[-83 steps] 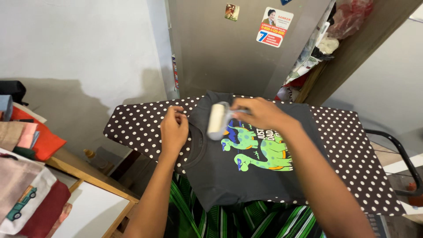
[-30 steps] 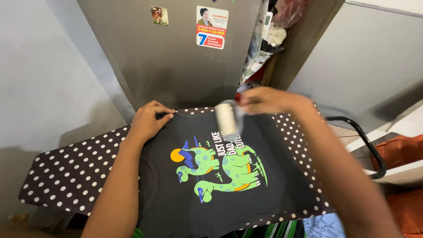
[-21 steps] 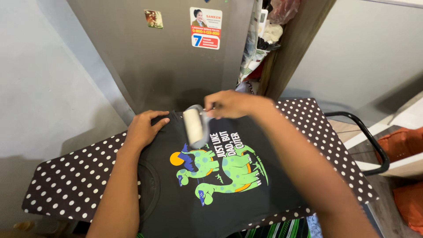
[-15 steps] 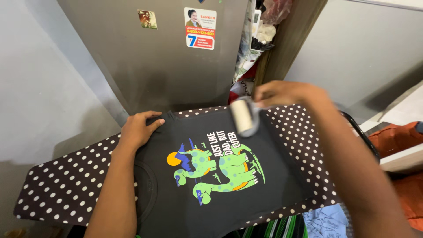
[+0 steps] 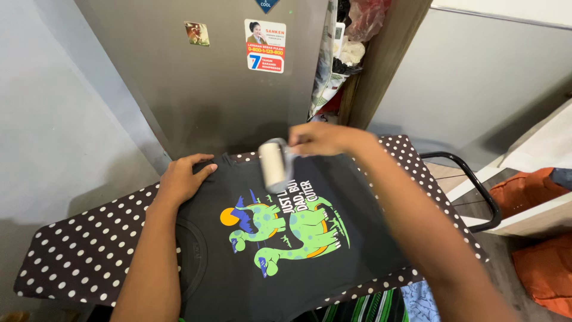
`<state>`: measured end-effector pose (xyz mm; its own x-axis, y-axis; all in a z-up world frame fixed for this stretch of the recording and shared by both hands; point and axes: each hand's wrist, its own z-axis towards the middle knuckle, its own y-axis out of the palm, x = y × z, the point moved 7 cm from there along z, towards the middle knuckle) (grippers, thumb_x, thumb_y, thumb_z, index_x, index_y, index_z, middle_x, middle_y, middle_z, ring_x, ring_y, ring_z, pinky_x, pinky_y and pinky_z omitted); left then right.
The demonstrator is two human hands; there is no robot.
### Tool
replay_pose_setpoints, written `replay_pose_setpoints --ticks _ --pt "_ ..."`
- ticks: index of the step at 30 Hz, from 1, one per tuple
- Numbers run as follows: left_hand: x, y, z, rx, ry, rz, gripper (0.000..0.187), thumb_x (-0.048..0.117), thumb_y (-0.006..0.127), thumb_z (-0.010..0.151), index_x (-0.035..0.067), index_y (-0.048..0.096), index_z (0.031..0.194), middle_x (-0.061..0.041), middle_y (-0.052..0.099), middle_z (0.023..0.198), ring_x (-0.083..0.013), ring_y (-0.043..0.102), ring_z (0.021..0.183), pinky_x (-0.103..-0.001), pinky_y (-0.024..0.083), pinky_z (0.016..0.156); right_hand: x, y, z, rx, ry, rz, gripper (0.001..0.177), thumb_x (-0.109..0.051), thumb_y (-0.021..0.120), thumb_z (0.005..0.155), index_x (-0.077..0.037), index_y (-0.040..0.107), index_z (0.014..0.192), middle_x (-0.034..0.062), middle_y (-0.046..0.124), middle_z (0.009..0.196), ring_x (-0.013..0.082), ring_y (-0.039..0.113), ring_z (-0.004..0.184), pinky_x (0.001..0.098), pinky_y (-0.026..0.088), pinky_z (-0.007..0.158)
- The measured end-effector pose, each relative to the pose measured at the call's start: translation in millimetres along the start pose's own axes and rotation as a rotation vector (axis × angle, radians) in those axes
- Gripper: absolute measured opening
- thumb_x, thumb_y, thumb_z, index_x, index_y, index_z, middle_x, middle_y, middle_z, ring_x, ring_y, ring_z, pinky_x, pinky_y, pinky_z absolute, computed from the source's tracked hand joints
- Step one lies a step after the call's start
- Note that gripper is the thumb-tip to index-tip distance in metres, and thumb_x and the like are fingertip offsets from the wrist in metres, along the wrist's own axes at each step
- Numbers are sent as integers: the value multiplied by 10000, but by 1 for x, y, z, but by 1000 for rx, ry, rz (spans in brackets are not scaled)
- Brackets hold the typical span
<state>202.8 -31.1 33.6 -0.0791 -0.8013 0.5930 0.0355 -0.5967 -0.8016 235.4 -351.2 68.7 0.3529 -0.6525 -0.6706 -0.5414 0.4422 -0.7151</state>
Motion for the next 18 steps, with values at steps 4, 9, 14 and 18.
replay_pose_setpoints --ticks 4,9,14,18 --pt "1 -1 -3 20 8 -5 406 450 726 874 243 750 1223 -83 747 1192 -302 681 1146 -449 512 983 -3 7 17 -53 161 -12 257 -328 673 966 -113 664 1106 86 730 947 145 662 836 307 538 730" --pt "0 -1 -3 37 1 15 401 444 733 868 238 756 1210 -91 747 1172 -310 682 1129 -451 512 971 34 -43 -42 -87 265 -175 381 -450 694 900 -137 690 1118 27 732 1070 183 652 1030 371 516 916" --pt "4 -2 -4 85 80 26 387 442 735 874 223 767 1190 -104 758 1132 -319 694 1097 -449 526 945 94 -91 -127 -26 565 -283 420 -479 663 897 -213 665 1221 -2 680 1241 183 563 1201 466 412 1060" --pt "3 -4 -4 96 41 77 402 491 737 857 231 779 1161 -108 763 1094 -323 706 1054 -461 538 914 100 -96 -154 68 520 -146 351 -392 655 912 -149 689 1164 51 761 1153 190 659 1116 426 482 1024"
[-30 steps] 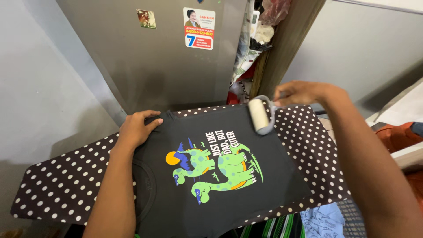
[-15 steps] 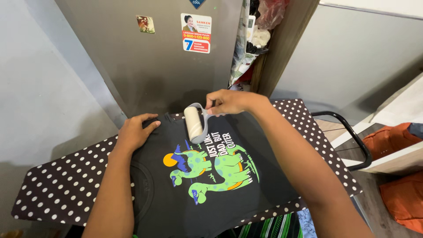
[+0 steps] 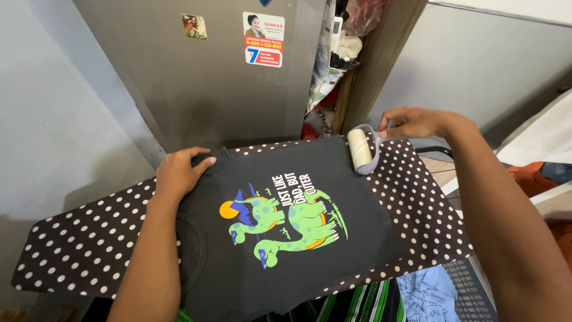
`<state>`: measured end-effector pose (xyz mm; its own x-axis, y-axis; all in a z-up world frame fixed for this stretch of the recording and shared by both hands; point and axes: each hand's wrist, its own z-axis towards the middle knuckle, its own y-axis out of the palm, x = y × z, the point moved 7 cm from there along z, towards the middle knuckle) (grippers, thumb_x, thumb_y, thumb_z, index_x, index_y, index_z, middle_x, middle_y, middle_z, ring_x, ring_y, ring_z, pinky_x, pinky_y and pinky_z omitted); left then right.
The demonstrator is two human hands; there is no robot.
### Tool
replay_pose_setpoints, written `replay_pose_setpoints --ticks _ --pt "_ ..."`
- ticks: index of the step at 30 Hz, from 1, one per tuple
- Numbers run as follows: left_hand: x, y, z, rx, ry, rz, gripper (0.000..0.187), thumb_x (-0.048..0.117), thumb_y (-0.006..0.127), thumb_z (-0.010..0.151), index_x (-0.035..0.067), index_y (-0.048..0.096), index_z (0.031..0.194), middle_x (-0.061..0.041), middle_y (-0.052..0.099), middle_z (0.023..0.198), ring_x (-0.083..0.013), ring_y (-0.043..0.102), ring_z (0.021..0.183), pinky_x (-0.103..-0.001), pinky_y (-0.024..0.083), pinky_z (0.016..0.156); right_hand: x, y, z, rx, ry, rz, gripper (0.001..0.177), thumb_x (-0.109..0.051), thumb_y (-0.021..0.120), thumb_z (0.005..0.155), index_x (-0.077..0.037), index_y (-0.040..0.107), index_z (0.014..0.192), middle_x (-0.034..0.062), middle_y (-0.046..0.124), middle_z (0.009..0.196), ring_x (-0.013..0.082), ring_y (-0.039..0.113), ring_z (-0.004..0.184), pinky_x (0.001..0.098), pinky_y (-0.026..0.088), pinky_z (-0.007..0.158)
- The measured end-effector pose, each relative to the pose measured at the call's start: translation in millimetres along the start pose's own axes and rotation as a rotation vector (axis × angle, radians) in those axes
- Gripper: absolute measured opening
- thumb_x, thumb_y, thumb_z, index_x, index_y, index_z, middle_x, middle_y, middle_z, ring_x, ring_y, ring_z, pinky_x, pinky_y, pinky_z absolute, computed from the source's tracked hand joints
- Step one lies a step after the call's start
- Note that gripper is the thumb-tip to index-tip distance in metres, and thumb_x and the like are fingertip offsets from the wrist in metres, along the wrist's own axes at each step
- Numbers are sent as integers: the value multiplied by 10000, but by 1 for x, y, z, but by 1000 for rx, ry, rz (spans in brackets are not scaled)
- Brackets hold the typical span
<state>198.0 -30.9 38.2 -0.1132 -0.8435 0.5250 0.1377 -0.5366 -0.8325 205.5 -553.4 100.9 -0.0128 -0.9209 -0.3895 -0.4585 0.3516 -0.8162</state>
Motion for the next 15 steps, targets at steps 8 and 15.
replay_pose_setpoints --ticks 8,15 --pt "-15 -12 -1 115 -135 58 594 673 625 932 126 804 1077 -183 756 997 -379 690 988 -492 528 873 -131 69 -17 -15 -519 126 236 -298 621 968 -99 659 1089 40 736 995 174 706 951 361 583 851" --pt "-38 -42 -16 118 -290 12 706 697 517 963 55 806 926 -161 749 763 -343 732 820 -465 558 825 -282 144 2 116 -692 -25 203 -300 667 955 -144 631 1079 76 746 958 236 726 871 402 546 749"
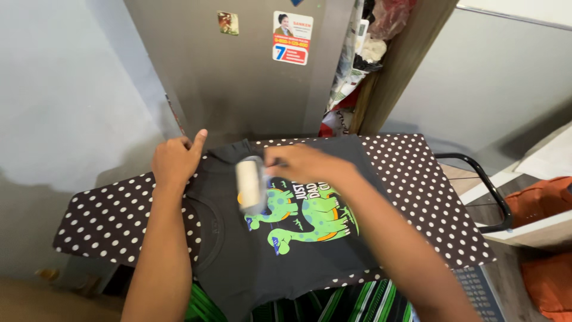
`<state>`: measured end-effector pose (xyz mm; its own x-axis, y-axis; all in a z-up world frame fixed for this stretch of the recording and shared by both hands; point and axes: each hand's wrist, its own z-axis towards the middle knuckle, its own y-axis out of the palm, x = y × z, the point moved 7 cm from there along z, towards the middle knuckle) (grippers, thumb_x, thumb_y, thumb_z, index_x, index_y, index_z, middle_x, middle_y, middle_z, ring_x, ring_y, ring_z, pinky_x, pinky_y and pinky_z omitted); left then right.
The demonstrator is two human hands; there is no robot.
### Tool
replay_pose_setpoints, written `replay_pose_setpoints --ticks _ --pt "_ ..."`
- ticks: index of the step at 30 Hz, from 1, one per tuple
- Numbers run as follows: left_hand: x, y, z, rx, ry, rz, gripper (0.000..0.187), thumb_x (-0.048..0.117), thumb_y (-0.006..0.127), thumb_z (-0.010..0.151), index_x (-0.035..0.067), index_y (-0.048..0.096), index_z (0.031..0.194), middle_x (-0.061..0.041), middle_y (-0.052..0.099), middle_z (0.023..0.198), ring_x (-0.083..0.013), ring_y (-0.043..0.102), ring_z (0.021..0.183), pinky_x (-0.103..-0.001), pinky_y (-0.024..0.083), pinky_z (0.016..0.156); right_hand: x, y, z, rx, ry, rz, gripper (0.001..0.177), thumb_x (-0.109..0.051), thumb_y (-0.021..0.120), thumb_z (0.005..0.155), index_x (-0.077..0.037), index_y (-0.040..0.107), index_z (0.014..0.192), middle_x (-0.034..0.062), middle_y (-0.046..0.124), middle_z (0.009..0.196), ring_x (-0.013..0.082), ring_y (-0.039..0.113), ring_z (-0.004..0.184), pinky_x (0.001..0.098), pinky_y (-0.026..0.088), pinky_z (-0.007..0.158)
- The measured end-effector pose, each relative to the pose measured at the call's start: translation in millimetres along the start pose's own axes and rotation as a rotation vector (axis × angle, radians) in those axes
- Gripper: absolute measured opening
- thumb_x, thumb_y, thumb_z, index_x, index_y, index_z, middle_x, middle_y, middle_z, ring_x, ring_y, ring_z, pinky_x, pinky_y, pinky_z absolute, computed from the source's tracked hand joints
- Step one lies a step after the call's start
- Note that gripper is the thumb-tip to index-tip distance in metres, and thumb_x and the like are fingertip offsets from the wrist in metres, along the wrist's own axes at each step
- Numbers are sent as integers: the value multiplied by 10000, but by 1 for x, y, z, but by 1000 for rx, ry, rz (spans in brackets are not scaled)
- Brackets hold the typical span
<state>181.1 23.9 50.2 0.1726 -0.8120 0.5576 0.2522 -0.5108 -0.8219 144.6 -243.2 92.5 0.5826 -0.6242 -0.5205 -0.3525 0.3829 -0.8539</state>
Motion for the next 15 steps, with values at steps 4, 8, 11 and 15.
replay_pose_setpoints --ticks 4,8,11,15 --pt "5 3 -6 -118 76 101 729 734 567 891 48 813 859 -158 740 739 -337 725 810 -453 551 789 -21 34 35 -87 100 117 221 -332 664 978 -138 614 1070 84 729 925 230 722 842 399 550 740" --pt "11 11 -8 -198 172 60 673 713 696 775 54 791 876 -152 744 785 -321 724 809 -430 550 770 -4 23 24 -76 -5 133 225 -305 666 961 -114 615 1070 71 720 984 211 699 888 379 550 771" --pt "14 22 -7 -256 250 24 547 567 787 730 47 728 888 -126 754 826 -297 729 812 -413 555 771 39 -8 -16 -103 24 88 227 -308 665 966 -111 627 1072 59 716 1029 189 669 954 364 538 826" --pt "13 32 -5 -197 298 -13 433 425 758 902 32 606 1003 -170 726 872 -337 696 860 -430 532 804 105 -61 -99 -188 338 -27 284 -380 651 935 -147 652 1097 41 728 1078 186 669 1041 371 526 917"
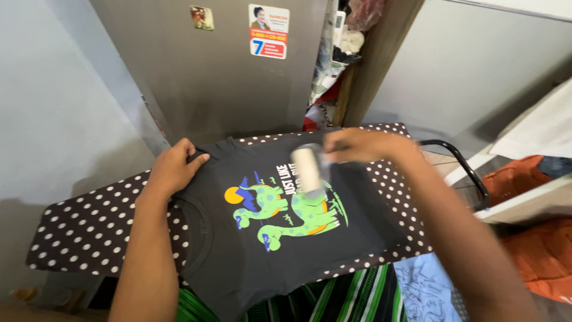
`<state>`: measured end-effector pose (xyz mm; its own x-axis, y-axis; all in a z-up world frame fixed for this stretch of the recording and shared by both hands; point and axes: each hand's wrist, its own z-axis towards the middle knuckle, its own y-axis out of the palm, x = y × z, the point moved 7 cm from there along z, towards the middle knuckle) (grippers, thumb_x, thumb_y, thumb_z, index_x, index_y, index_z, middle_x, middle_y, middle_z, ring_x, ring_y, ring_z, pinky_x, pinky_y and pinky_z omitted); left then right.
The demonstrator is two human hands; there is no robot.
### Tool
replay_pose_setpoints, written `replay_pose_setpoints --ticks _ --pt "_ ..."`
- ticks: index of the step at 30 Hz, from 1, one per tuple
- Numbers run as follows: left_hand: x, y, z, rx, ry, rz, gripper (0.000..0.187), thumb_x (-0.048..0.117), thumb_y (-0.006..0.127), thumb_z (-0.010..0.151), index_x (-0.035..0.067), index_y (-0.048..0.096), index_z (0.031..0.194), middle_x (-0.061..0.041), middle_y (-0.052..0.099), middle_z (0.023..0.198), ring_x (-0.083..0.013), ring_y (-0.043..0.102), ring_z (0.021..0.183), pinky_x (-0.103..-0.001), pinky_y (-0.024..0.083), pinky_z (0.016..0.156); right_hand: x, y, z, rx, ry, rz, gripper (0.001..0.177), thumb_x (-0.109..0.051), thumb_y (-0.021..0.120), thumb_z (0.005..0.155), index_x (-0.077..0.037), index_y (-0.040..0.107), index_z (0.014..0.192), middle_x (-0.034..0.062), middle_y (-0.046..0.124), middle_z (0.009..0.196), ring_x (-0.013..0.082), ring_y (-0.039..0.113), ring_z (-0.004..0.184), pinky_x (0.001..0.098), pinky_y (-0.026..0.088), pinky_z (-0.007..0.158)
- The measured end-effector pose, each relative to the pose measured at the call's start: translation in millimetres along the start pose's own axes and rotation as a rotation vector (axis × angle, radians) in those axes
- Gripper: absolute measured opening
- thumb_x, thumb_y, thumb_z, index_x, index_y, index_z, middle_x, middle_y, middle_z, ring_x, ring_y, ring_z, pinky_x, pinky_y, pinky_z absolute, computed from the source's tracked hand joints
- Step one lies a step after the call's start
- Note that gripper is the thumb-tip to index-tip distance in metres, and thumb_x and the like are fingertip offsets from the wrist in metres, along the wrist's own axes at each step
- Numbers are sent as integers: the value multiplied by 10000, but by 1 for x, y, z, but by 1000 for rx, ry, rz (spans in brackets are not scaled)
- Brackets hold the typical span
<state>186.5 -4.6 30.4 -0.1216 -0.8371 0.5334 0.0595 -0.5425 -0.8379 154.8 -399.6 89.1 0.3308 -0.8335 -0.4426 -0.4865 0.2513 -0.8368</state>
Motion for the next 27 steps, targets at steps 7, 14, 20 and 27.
replay_pose_setpoints --ticks 7,14,20,27 --pt "-9 8 6 50 14 -88 466 370 795 867 19 569 1077 -216 713 1055 -372 681 1031 -454 524 883 102 -34 -88 -14 432 -54 344 -428 666 904 -184 683 1145 35 723 1193 225 618 1202 457 458 1047" --pt "6 -12 -26 88 -157 15 536 457 764 917 34 560 1175 -188 756 923 -358 716 932 -465 546 857 85 -28 -73 27 289 -76 325 -392 644 919 -195 655 1177 35 695 1187 218 614 1167 429 468 1016" --pt "18 -25 -69 211 -124 50 528 391 740 950 70 539 1318 -156 726 924 -377 686 898 -504 514 765 14 6 -7 50 -90 106 224 -312 649 950 -119 635 1061 35 706 977 168 671 933 352 541 825" --pt "11 -18 -79 316 -21 -45 437 228 709 954 115 571 1353 -130 714 912 -323 685 827 -459 517 729 -94 52 86 120 -376 180 236 -303 682 969 -87 633 1051 29 695 959 144 665 840 328 541 737"
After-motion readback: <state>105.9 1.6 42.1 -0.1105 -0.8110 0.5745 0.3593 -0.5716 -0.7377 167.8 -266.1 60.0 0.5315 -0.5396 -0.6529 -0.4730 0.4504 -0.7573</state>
